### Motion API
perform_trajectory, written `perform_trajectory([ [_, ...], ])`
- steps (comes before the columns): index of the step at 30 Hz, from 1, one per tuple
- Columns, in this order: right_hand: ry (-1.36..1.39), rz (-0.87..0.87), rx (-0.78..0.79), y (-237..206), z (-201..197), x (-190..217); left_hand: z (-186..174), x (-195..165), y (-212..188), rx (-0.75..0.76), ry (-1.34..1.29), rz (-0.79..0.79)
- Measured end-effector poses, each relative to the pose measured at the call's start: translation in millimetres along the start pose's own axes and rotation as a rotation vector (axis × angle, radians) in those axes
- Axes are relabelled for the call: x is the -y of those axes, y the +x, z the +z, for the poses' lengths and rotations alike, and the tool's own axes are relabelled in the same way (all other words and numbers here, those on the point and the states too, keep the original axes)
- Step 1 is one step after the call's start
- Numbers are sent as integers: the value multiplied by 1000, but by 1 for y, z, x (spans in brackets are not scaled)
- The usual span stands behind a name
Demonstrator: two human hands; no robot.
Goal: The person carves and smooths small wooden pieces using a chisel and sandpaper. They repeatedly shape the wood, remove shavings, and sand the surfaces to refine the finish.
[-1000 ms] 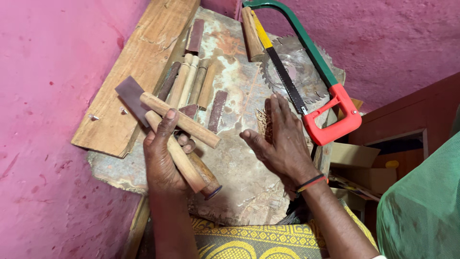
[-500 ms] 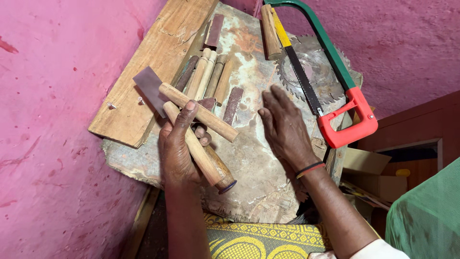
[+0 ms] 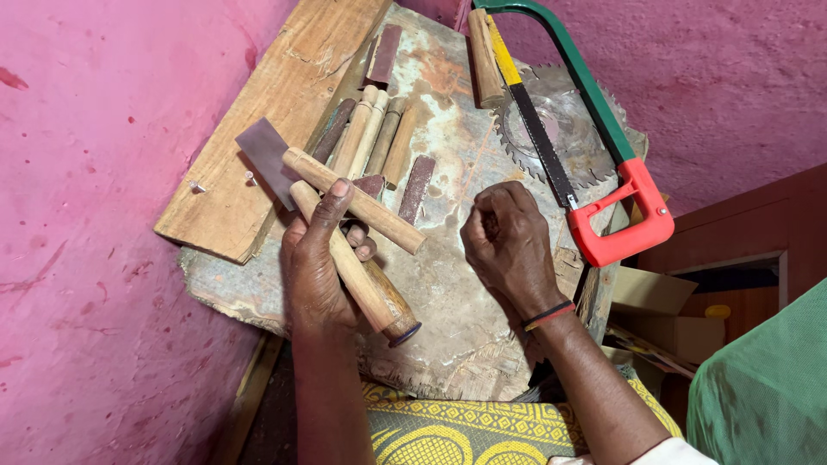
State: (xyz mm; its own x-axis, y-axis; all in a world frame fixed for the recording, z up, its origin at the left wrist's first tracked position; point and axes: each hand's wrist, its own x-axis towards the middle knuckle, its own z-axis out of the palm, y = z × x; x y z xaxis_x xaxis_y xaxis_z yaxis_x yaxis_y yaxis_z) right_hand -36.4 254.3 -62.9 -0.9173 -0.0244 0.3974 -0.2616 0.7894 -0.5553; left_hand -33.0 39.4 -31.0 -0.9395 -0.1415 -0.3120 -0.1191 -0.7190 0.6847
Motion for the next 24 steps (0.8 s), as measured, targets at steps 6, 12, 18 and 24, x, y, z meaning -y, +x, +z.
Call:
perform_trajectory([
  [6,41,-52,-2,2,-2,-3,-1,-2,0,32,-9,6],
  [12,-162,-60,-115,17,-45,2,-3,-3,2,2,-20,-13],
  [18,-534,-22,467,23,-54,26,-5,-3,3,26,4,19],
  [24,-575,-196,541,25,-42,28,-6,-1,4,30,-61,1],
])
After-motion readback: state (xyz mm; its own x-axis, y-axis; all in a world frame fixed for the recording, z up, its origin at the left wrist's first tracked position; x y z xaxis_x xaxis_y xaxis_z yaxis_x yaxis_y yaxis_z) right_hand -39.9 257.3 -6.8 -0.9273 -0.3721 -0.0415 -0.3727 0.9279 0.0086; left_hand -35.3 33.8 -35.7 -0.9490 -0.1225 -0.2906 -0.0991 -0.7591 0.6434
